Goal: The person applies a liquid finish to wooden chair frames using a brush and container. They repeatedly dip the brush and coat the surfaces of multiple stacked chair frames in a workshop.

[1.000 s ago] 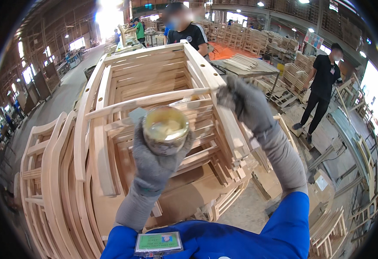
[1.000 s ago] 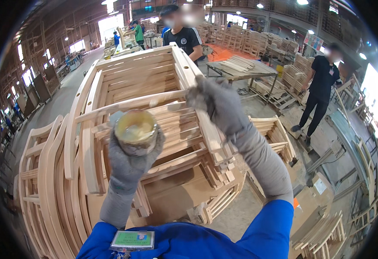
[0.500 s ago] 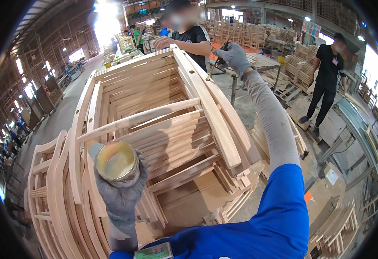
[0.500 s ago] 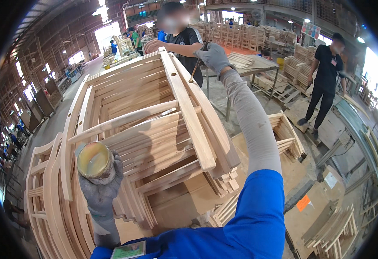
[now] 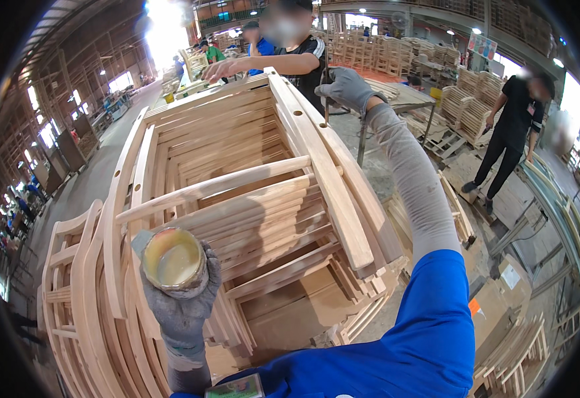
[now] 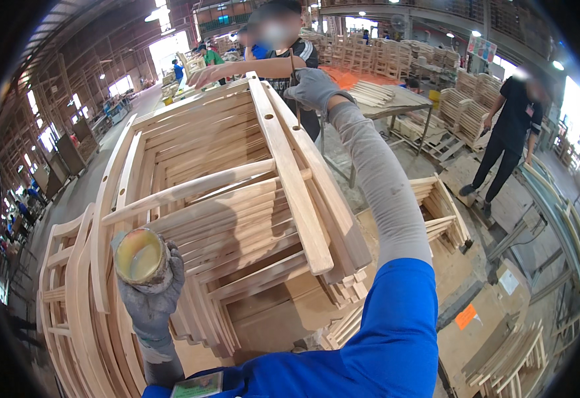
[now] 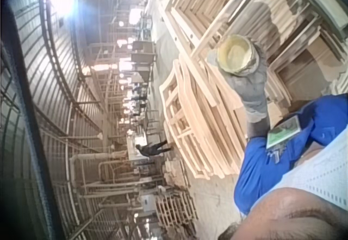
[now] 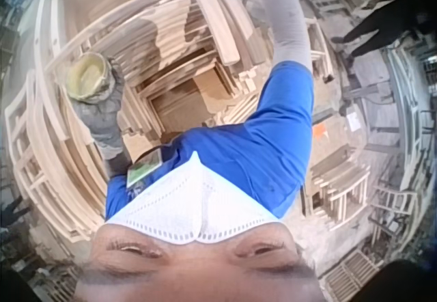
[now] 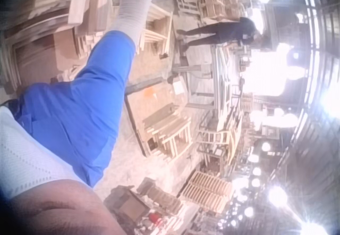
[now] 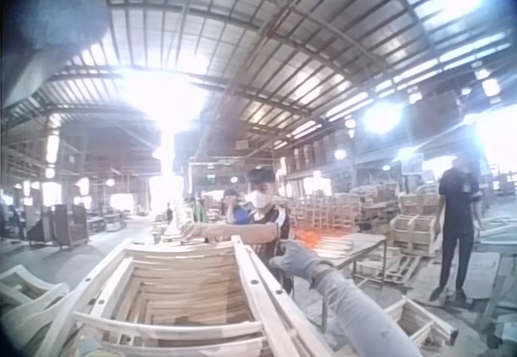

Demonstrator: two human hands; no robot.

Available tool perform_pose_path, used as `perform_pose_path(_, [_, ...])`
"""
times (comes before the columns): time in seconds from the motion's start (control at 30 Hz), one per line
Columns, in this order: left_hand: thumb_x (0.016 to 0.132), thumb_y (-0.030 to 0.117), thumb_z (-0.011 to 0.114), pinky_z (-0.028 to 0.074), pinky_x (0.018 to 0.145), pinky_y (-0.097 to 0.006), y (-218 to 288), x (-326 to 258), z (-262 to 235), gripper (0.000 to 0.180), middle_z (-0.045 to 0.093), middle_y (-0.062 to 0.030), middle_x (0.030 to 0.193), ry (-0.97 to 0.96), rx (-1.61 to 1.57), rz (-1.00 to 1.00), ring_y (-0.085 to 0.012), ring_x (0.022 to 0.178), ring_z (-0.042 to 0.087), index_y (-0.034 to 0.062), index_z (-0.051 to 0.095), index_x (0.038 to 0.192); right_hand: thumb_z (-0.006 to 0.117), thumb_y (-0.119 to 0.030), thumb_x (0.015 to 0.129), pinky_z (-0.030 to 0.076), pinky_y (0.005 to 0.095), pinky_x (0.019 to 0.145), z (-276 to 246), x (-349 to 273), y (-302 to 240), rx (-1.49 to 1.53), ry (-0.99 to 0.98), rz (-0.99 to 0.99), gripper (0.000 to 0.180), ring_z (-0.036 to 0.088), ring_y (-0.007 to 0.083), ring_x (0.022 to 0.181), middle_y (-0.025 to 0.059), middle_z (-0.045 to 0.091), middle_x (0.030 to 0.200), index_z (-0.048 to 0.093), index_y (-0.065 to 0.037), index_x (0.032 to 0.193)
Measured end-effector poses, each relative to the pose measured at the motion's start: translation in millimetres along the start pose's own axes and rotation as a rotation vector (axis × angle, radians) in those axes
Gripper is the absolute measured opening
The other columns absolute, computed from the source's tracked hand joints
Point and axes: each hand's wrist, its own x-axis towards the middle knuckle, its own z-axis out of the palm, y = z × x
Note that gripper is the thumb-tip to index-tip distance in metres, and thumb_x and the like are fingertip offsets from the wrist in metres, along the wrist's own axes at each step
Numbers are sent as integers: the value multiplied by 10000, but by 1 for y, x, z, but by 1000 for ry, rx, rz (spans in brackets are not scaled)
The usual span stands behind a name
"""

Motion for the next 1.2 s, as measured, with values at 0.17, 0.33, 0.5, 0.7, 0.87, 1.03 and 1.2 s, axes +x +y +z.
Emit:
perform_pose_path(0.17, [932, 446, 427, 445, 960, -468, -1, -3, 0, 533, 533, -202, 1183, 25, 66, 41, -356, 1107, 501, 28, 460, 1260, 709, -178, 738, 509, 294, 504, -1, -7, -5, 248, -29, 52, 202, 645, 163, 605, 88, 648, 684, 614, -5, 781])
perform_pose_path(0.33, [930, 454, 423, 433, 969, -478, 1, -6, -1, 527, 525, -189, 1197, -16, 15, -6, -350, 1121, 492, 45, 464, 1259, 694, -124, 740, 504, 264, 520, -26, -24, -8, 145, 35, -79, 154, 622, 134, 597, 81, 653, 708, 634, 5, 799])
perform_pose_path(0.5, [912, 474, 430, 406, 981, -498, 6, -19, -1, 507, 525, -127, 1210, 66, -79, -46, -333, 1126, 492, 103, 472, 1255, 690, -156, 787, 498, 224, 539, -58, -66, -46, 466, 58, -86, 184, 601, 96, 590, 62, 651, 706, 656, 9, 860])
perform_pose_path(0.7, [896, 471, 475, 416, 973, -503, 5, -31, -8, 575, 479, -192, 1250, -21, -150, -116, -351, 1158, 462, 56, 429, 1291, 664, -204, 847, 545, 225, 627, -127, -135, -74, 410, 288, -89, 214, 647, 132, 705, 82, 665, 828, 659, -14, 946])
perform_pose_path(0.87, [876, 524, 478, 375, 996, -525, 13, -39, 0, 617, 483, -179, 1243, -29, -128, -72, -360, 1150, 466, 94, 418, 1313, 663, -162, 849, 561, 255, 683, -153, -163, -82, 406, 456, -50, 215, 662, 148, 757, 90, 671, 867, 654, -14, 1004])
perform_pose_path(1.03, [909, 522, 416, 374, 1012, -513, 39, -50, 3, 661, 472, -236, 1241, 5, -67, 29, -380, 1155, 461, 2, 384, 1316, 656, -140, 849, 555, 274, 708, -134, -186, -118, 513, 364, -121, 229, 651, 154, 750, 88, 668, 868, 640, 10, 1022])
perform_pose_path(1.2, [928, 514, 382, 437, 946, -502, 67, -56, 4, 605, 498, -216, 1203, -147, 119, 78, -354, 1100, 509, 29, 418, 1287, 618, -123, 869, 563, 304, 687, -83, -204, -171, 882, 153, -166, 187, 661, 177, 755, 129, 670, 877, 628, 34, 970])
